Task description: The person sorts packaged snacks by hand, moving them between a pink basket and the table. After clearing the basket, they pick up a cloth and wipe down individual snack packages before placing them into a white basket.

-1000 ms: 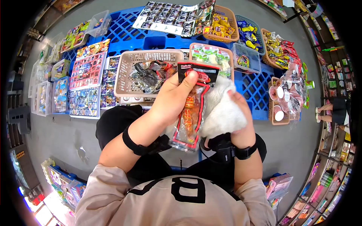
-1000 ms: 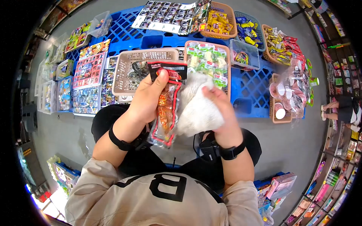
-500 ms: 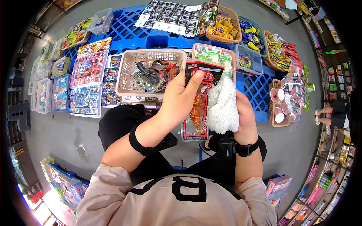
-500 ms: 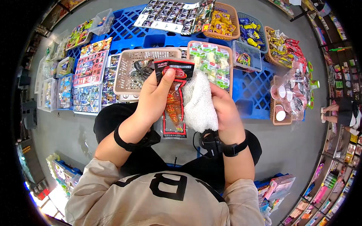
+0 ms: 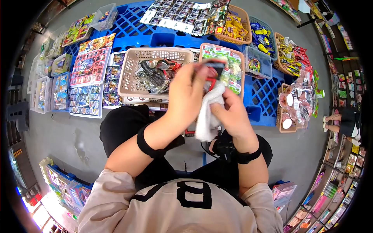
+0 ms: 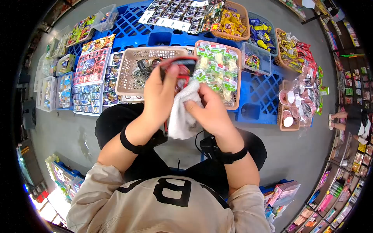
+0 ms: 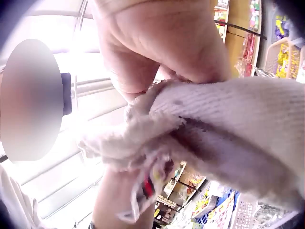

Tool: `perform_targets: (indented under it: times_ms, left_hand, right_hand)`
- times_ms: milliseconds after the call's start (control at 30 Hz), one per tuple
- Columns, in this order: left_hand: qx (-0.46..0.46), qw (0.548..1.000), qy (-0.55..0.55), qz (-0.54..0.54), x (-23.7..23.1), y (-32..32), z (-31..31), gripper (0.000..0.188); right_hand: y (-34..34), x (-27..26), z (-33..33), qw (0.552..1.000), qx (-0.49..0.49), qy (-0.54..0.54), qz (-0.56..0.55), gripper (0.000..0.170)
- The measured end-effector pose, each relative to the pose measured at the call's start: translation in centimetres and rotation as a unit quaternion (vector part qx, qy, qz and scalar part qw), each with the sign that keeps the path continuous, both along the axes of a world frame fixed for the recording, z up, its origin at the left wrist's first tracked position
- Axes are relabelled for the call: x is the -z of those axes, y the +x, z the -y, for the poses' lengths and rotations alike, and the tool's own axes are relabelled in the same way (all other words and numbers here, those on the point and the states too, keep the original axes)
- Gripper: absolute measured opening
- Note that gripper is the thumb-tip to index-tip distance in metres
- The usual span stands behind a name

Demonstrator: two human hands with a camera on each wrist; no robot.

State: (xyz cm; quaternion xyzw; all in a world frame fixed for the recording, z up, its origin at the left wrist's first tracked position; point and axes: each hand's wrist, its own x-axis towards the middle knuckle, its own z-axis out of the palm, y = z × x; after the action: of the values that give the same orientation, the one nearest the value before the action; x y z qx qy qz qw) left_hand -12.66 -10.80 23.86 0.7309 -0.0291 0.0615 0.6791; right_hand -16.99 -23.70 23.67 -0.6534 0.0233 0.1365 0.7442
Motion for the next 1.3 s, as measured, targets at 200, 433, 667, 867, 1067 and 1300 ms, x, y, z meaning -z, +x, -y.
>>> perform_targets:
  times_ms: [200,433,667,867,1067,1300]
  left_hand:
    - [-0.008,0.999,-0.044,0.011,0.2,-0.6,-0.1,0.018]
    - [-0.017,0.988,-0.15,-0.044,-0.7,-0.2,-0.2,0.022]
    - [-0.06,0.948,-0.279,-0.139,-2.0,1.3,-1.8,0.023]
    - [-0.107,0.937,-0.316,-0.105,-1.6,2.6,-3.2,0.022]
    - [-0.23,0.919,-0.314,-0.06,-2.6,4.9,-6.9,0.032]
    - [-0.225,0.892,-0.391,-0.022,-2.5,2.7,-4.1,0.041]
  right_hand:
    - [-0.8,0.3,-0.8,0.999,0.014,-0.039,0.028,0.025]
    - [-2.2,0.8,-1.6,0.976,0.048,-0.167,0.132,0.024]
    - [-2.4,0.8,-1.9,0.994,-0.029,-0.088,0.049,0.017]
    - [-2.5,-0.2,-0.9,0.993,-0.039,-0.101,0.05,0.02]
    - [-2.8,0.4,0.1,0.999,0.022,0.033,0.03,0.03]
    - [-1.3,0.8,-0.2,0.943,0.148,0.299,-0.005,0.031]
